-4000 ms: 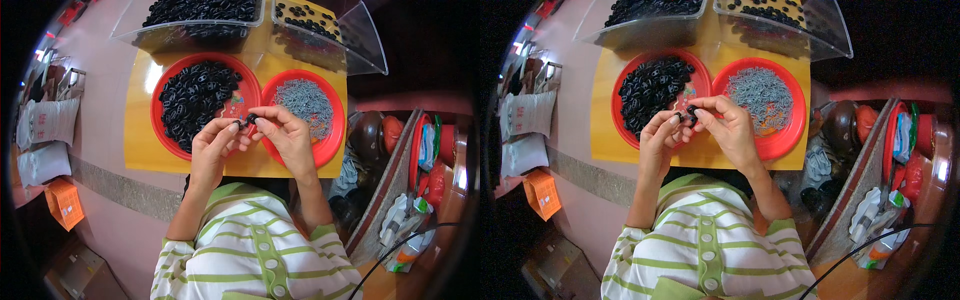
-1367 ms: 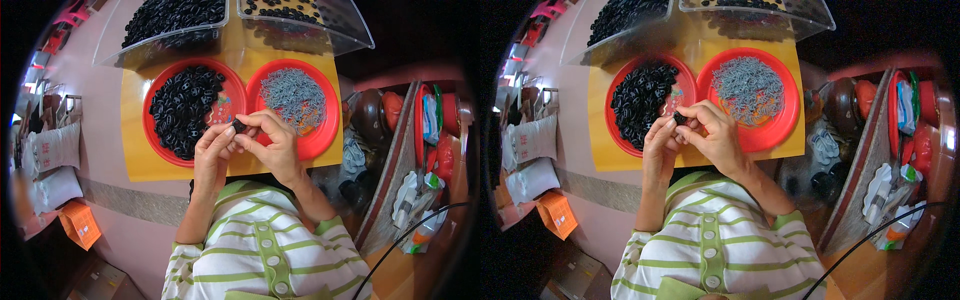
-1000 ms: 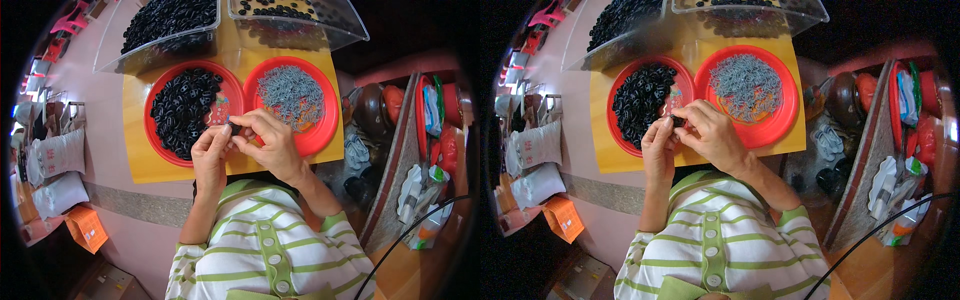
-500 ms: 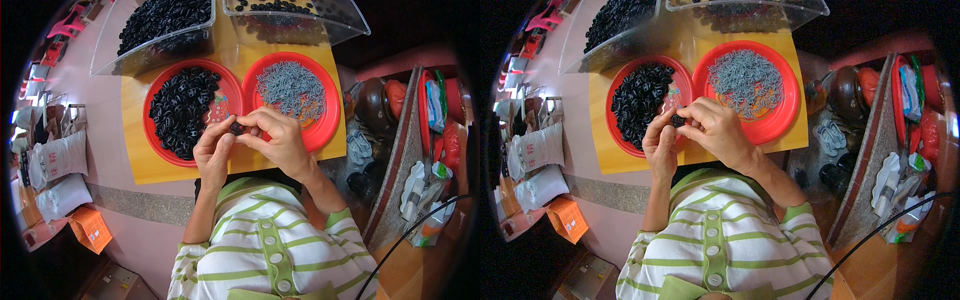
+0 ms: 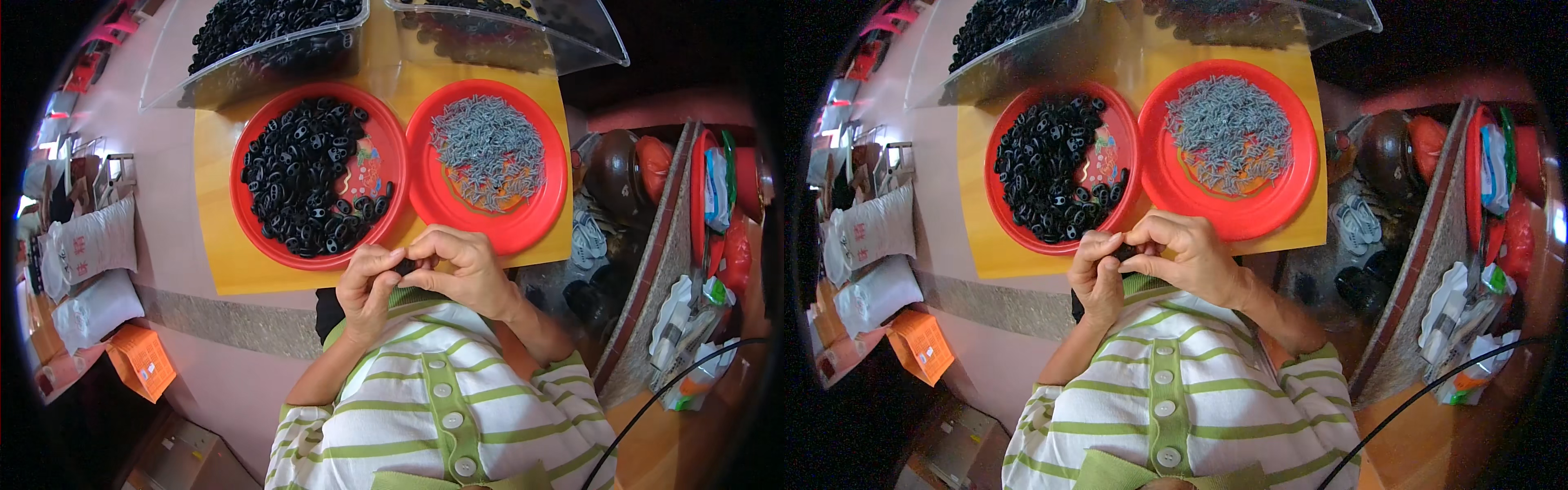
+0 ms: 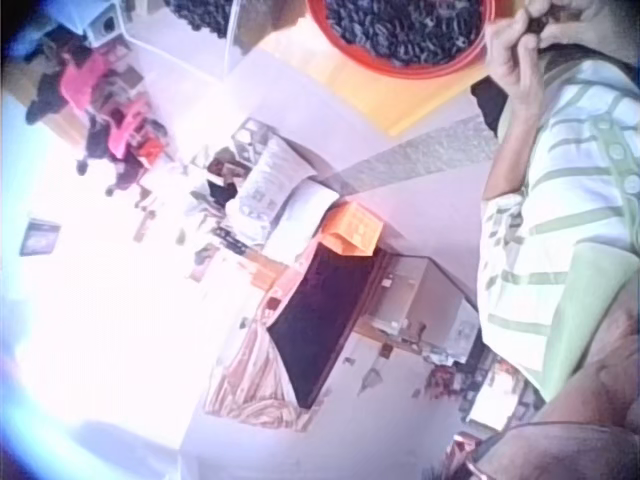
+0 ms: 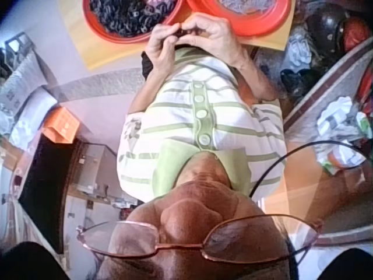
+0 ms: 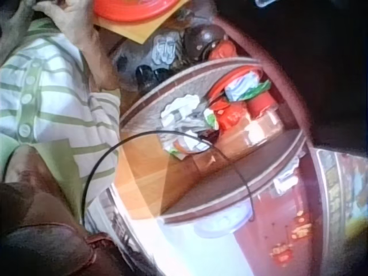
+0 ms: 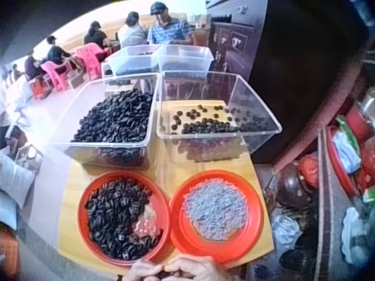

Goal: The person repeatedly picks up small black plastic components and grey metal screws from two separate red bowls. They insert the screws into the plastic components by hand and place the assembled units into a clear plastic container on the table. The process is repetitive and involves manual dexterity without the use of tools.

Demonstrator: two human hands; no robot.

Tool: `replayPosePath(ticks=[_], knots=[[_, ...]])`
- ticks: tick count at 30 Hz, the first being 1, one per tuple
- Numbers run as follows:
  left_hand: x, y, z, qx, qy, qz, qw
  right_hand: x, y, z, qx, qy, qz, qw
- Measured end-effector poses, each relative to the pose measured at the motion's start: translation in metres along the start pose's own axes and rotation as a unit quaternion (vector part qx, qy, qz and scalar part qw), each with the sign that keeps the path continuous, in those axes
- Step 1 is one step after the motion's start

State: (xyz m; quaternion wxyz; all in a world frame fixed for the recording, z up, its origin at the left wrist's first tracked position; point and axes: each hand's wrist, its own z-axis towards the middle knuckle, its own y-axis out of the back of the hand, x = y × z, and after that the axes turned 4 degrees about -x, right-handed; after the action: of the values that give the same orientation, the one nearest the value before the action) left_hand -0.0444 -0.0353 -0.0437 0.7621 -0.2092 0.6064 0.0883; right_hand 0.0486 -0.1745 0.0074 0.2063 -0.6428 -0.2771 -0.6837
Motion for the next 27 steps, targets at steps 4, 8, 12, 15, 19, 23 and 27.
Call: replayPosePath(ticks=[4,8,12,15,19,23,27], knots=[[0.0,-0.001,0.003,-0.011,0.01,0.013,1.0,-0.007,-0.009,0.001,-0.028,0.009,0.003,1.0],[-0.001,-0.001,0.012,-0.016,0.021,0.017,1.0,-0.011,-0.014,0.003,-0.05,-0.013,0.014,0.999],[0.001,0.0,0.027,-0.015,-0.001,0.051,0.999,-0.006,-0.006,0.019,-0.034,-0.03,-0.02,0.999],[-0.012,0.004,0.049,0.007,0.019,0.135,0.991,-0.005,0.011,0.044,-0.055,0.009,-0.049,0.997],[-0.03,0.027,0.065,-0.033,-0.035,0.374,0.926,0.039,0.066,0.095,-0.263,0.089,-0.152,0.948],[-0.032,0.053,0.071,-0.055,-0.106,0.538,0.835,0.043,0.125,0.143,-0.363,0.247,-0.282,0.853],[-0.026,0.047,0.083,-0.036,-0.11,0.565,0.817,0.05,0.152,0.155,-0.383,0.179,-0.31,0.852]])
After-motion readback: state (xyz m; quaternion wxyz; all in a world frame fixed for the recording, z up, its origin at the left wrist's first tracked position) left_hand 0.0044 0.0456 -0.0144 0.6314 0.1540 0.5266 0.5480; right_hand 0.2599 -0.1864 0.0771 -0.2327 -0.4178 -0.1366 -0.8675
